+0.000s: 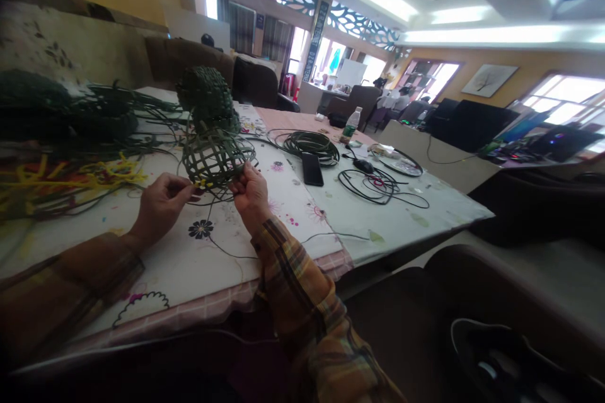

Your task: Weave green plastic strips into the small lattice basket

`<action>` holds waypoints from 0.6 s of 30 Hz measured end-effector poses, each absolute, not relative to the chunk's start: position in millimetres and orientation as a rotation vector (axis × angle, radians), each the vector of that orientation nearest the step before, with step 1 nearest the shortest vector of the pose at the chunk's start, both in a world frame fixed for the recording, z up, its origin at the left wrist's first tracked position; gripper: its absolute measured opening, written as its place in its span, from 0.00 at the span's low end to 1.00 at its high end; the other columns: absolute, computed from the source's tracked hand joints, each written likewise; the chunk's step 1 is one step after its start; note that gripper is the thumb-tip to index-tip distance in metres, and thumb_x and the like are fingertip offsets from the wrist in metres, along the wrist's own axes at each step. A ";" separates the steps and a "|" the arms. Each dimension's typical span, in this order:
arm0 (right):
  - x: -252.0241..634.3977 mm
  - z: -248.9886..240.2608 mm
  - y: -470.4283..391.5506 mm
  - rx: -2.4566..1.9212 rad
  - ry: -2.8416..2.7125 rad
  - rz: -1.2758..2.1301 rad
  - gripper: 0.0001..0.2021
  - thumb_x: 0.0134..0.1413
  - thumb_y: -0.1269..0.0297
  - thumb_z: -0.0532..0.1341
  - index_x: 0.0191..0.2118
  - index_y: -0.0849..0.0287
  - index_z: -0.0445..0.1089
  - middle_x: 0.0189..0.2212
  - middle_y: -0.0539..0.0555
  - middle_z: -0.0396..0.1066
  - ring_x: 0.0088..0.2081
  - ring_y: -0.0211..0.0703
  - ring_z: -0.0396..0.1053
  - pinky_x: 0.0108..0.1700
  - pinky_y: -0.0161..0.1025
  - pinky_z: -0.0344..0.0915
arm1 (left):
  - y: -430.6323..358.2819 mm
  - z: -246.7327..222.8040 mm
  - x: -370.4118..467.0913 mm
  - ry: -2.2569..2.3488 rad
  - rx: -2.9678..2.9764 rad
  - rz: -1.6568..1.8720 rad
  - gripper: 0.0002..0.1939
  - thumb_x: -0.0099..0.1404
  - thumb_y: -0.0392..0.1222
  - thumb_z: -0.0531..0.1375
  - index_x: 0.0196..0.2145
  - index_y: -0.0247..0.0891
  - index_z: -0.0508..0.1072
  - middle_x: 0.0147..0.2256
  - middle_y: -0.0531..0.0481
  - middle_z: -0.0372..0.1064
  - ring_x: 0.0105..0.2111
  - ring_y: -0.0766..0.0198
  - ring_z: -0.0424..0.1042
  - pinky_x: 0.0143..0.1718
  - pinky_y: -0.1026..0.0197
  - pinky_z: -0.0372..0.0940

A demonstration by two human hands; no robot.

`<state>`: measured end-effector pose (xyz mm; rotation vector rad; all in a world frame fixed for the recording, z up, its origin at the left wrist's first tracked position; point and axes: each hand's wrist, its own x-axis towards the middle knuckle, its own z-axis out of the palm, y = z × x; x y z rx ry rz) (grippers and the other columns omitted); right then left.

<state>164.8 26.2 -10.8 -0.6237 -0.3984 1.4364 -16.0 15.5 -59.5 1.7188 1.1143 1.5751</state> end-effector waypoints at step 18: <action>170.2 -7.5 27.6 -0.602 -0.353 1.429 0.20 0.74 0.69 0.55 0.26 0.55 0.52 0.13 0.37 0.46 0.16 0.29 0.39 0.19 0.28 0.43 | 11.4 -52.0 -15.4 0.965 1.397 1.396 0.18 0.58 0.53 0.71 0.36 0.37 0.75 0.30 0.48 0.77 0.31 0.56 0.80 0.36 0.52 0.80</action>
